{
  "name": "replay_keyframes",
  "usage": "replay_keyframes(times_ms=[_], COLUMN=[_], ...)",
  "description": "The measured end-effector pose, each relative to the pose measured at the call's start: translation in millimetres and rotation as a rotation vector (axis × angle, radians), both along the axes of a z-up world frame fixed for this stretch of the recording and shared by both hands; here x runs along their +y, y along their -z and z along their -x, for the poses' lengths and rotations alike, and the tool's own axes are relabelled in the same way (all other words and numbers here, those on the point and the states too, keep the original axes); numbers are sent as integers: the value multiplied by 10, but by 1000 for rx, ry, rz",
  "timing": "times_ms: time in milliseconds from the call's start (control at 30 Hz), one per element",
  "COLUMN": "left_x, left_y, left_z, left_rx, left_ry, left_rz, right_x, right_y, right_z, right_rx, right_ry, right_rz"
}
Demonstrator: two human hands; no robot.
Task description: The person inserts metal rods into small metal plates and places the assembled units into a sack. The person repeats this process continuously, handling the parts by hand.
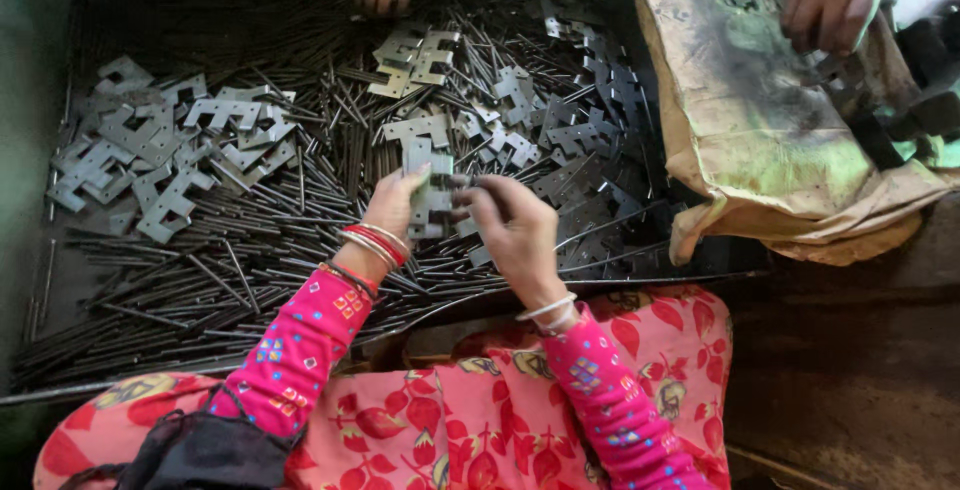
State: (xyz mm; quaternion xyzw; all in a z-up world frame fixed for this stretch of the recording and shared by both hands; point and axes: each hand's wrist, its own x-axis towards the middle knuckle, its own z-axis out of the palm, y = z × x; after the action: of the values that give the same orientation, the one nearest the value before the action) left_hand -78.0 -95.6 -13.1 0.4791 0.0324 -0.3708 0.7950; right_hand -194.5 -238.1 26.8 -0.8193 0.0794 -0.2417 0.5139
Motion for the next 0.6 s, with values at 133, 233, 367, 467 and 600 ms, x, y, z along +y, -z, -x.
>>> replay_keyframes(times_ms=[133, 233, 367, 467, 600], left_x=[-53, -172, 2, 482, 1302], left_y=[-2, 16, 103, 242, 610], left_z=[69, 94, -190, -658, -1097], left_rx=[-54, -115, -865, -1394, -1323], left_ry=[41, 83, 70, -12, -4], left_rz=[207, 190, -568, -1573, -1837], right_x=[-126, -165, -178, -223, -218], right_y=[230, 353, 454, 522, 584], right_z=[-18, -84, -41, 13, 19], right_rx=[106, 241, 304, 260, 231], right_ry=[-116, -230, -189, -186, -196], right_rz=[-448, -745, -783, -745, -640])
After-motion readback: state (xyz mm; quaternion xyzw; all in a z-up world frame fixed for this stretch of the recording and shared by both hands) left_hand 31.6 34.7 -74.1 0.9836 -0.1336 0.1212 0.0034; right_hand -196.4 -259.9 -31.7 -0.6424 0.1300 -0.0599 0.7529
